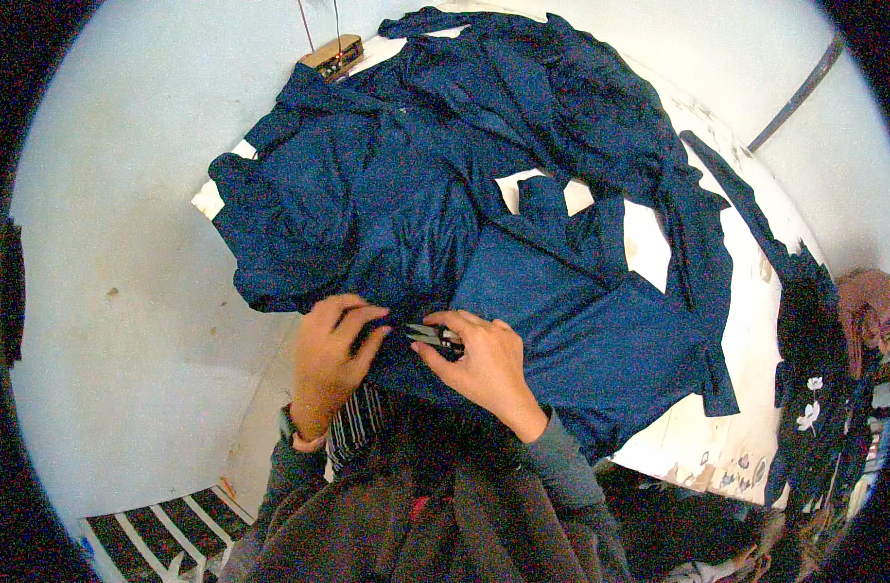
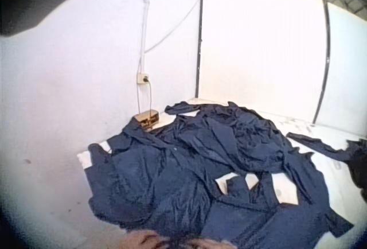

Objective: The person uses scissors to cut a dark blue garment laid on a white table. They repeatedly reposition and fold the fabric, then snip along seams and edges. The garment is turned over and adjusted multiple times during the process.

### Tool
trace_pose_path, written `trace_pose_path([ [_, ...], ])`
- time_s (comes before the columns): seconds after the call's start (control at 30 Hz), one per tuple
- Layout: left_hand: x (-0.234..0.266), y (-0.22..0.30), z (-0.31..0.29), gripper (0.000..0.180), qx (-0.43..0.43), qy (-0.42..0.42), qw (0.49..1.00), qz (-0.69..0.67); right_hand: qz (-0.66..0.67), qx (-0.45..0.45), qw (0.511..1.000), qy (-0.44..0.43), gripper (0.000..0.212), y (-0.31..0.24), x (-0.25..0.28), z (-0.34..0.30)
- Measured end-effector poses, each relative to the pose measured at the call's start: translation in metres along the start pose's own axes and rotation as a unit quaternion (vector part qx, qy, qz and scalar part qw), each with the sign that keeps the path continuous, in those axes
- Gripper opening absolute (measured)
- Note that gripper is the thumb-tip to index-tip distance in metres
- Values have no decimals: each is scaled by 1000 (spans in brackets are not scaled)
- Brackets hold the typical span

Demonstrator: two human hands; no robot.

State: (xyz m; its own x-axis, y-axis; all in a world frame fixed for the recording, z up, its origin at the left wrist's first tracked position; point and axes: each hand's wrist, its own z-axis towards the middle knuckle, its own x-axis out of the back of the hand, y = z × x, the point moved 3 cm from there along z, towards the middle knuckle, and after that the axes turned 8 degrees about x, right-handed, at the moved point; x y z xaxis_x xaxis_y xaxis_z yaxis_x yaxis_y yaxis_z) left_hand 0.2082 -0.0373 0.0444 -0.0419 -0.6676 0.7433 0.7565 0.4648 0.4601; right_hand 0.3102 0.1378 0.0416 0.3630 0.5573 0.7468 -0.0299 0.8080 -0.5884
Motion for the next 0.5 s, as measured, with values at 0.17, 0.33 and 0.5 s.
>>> trace_pose_path([
  [0.17,-44,-18,30,36,-11,-47,999,22,5,-72,997,-36,32,21,-9,-15],
  [0.33,-55,-50,36,15,-11,-76,997,-23,37,-127,990,-55,29,35,-11,-28],
  [0.5,-44,-79,33,19,218,-106,931,-272,21,-109,993,-38,27,39,-13,-29],
])
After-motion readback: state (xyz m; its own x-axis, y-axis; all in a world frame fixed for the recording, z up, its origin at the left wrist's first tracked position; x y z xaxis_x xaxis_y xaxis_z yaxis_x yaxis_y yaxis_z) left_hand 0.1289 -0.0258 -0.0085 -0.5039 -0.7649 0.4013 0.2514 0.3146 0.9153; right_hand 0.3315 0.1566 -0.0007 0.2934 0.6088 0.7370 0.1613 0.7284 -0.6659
